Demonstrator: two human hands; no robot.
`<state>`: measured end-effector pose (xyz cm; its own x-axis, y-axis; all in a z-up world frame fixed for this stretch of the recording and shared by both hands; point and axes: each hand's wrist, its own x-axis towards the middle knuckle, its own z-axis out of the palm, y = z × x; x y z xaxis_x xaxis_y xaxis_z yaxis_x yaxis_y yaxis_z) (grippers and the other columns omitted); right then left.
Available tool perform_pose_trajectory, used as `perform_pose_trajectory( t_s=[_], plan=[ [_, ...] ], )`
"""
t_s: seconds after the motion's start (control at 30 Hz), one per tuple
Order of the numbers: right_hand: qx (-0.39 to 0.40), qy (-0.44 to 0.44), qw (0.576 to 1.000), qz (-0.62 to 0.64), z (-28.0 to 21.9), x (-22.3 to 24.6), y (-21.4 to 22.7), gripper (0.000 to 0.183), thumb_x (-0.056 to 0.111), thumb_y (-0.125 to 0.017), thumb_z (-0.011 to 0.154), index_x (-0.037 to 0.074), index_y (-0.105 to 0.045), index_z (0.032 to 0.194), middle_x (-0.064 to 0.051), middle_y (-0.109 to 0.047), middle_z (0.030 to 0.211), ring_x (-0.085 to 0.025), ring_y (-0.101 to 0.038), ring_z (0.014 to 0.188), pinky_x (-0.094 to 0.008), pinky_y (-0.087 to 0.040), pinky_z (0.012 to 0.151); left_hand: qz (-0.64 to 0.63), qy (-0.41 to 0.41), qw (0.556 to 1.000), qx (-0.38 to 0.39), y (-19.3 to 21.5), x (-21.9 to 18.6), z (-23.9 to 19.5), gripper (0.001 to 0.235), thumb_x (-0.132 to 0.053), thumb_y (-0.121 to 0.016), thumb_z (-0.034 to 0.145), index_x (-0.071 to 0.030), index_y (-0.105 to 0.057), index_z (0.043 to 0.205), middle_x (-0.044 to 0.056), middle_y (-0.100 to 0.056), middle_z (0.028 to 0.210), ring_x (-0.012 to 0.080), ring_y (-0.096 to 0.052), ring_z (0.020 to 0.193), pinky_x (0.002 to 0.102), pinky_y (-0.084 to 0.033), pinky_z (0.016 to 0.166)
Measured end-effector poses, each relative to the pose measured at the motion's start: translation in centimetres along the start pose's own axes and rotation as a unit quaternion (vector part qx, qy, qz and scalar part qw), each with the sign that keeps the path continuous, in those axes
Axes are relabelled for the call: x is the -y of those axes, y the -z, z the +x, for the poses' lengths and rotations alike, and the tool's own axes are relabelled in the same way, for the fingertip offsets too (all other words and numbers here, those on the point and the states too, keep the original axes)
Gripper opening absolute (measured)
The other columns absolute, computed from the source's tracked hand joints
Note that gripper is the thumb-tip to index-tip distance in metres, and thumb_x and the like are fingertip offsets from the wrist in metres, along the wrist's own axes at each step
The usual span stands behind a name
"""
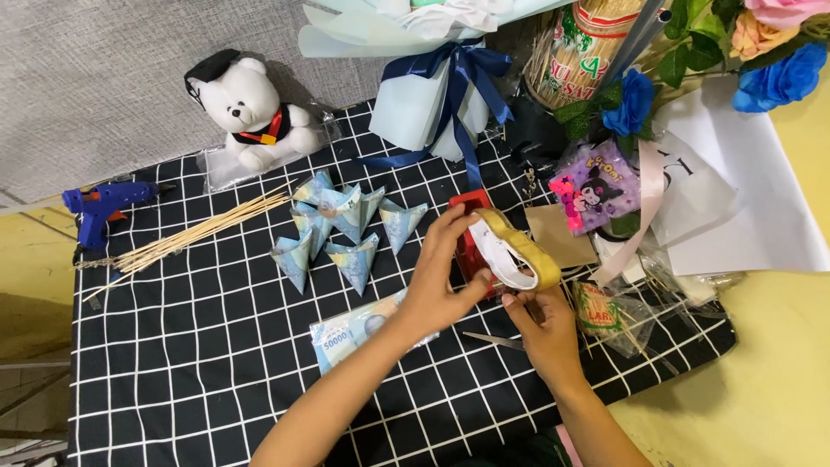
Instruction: The person folds several banknotes into triangular shapes and secures them with tape. They handle each note individually, folding it into a cone and applying tape to hold the shape. The finished folded notes are placed on the table.
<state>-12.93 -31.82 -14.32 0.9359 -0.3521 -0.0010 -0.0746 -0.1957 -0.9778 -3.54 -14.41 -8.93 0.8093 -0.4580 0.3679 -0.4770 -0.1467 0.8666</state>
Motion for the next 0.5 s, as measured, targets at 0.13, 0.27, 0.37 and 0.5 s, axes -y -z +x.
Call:
perform_pose_trajectory(
  t_s=[0.13, 0.27, 0.37, 0.5],
  plan=[
    [-0.021, -0.024, 0.999, 0.017, -0.2, 0.2, -0.3, 0.013, 0.016, -0.073, 0.093, 0.009, -0.067, 0.084, -0.002, -0.060, 0.093, -0.013, -0.063, 0.091, -0.027, -0.050, 0.086, -0.018, 0.047, 0.998, -0.050, -1.6, -0.4, -1.0, 0.065, -0.030, -0.074, 0.089, -0.016, -0.042, 0.144, 0.017, -0.031, 0.151, 0.0335, -0.033, 0.147, 0.047, -0.038, 0.119],
    [-0.007, -0.016, 0.999, 0.050, -0.3, 1.2, -0.4, 0.024, 0.018, -0.074, 0.093, 0.010, -0.060, 0.076, -0.001, -0.059, 0.093, -0.012, -0.061, 0.091, -0.026, -0.049, 0.085, -0.058, 0.033, 0.996, -0.058, -1.9, -0.7, -1.2, 0.061, -0.015, -0.069, 0.086, -0.015, -0.041, 0.140, 0.016, -0.031, 0.148, 0.0331, -0.032, 0.148, 0.045, -0.037, 0.120],
    [-0.008, -0.032, 0.999, 0.036, -0.2, 1.1, -0.4, 0.023, 0.019, -0.075, 0.093, 0.010, -0.062, 0.076, -0.001, -0.059, 0.091, -0.012, -0.061, 0.087, -0.026, -0.049, 0.082, -0.061, 0.035, 0.996, -0.055, -2.4, -0.3, -1.4, 0.063, -0.011, -0.068, 0.085, -0.015, -0.039, 0.140, 0.016, -0.029, 0.147, 0.0332, -0.032, 0.147, 0.045, -0.036, 0.120],
    [-0.010, -0.013, 1.000, 0.018, -0.1, 1.5, -0.5, 0.028, 0.022, -0.074, 0.094, 0.010, -0.059, 0.073, -0.002, -0.058, 0.093, -0.012, -0.060, 0.090, -0.027, -0.048, 0.084, -0.067, 0.045, 0.994, -0.067, -2.8, 0.1, -1.4, 0.059, -0.007, -0.068, 0.086, -0.013, -0.041, 0.139, 0.016, -0.031, 0.143, 0.0319, -0.033, 0.144, 0.043, -0.034, 0.121]
  ],
)
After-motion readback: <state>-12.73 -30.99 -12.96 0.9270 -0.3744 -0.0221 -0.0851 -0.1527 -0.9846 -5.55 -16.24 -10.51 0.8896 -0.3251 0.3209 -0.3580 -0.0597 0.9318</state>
